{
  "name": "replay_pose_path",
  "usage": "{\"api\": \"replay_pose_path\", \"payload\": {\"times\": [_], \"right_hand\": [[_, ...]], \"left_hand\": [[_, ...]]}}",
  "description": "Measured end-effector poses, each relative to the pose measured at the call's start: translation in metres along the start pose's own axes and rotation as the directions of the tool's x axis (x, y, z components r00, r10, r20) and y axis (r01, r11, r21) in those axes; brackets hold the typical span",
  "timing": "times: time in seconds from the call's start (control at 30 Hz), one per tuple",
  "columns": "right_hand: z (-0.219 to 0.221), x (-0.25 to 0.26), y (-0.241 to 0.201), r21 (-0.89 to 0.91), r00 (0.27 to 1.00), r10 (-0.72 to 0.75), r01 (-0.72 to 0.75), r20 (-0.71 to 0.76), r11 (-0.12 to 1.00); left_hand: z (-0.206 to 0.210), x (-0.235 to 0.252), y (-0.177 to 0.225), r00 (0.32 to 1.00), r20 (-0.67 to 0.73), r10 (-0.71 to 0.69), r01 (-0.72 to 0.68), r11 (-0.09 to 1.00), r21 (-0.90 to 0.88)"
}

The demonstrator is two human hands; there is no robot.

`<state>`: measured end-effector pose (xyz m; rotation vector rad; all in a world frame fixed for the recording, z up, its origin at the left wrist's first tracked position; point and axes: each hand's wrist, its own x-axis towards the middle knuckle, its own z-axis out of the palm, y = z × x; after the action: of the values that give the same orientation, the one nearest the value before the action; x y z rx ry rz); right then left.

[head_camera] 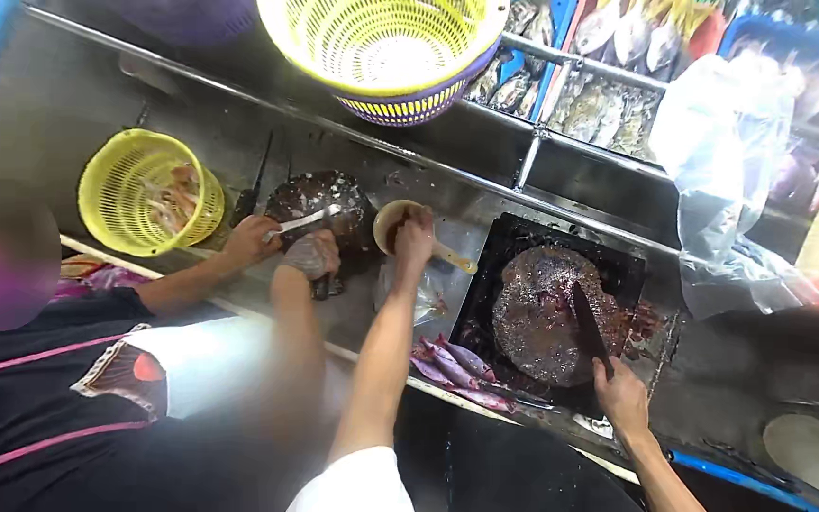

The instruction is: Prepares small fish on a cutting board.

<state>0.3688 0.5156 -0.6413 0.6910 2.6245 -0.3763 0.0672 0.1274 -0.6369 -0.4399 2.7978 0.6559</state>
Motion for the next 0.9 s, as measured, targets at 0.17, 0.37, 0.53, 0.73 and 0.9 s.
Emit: {"api": "replay_pose_path", "payload": {"times": [0.17, 0.37, 0.53, 0.73, 0.9], "right_hand": [[-0.044, -0.004, -0.048, 0.162, 0.899, -0.250, 0.324, -0.360, 0.932], [-0.070, 0.022, -0.186, 0.581, 0.843, -0.490, 0.290, 0.223, 0.761], [-0.062, 0.006, -0.214, 0.741, 0.621, -0.456, -0.331, 0.637, 0.584], [-0.065, -0.007, -0.156, 0.722, 0.606, -0.596, 0.050, 0.527, 0.690], [-0.098, 0.007, -0.129, 0.405, 0.519, -0.675, 0.545, 0.525, 0.734]], "left_hand": [[0.009, -0.026, 0.025, 0.976, 0.200, -0.084, 0.062, 0.992, 0.114], [-0.003, -0.092, 0.071, 0.964, 0.261, 0.047, -0.074, 0.993, 0.094], [-0.005, -0.167, 0.092, 0.953, 0.257, 0.163, -0.167, 0.986, -0.006], [0.017, -0.233, 0.009, 0.934, -0.192, 0.302, -0.355, 0.849, -0.391], [0.027, -0.236, -0.106, 0.982, -0.182, -0.059, -0.009, 0.937, -0.350]]}}
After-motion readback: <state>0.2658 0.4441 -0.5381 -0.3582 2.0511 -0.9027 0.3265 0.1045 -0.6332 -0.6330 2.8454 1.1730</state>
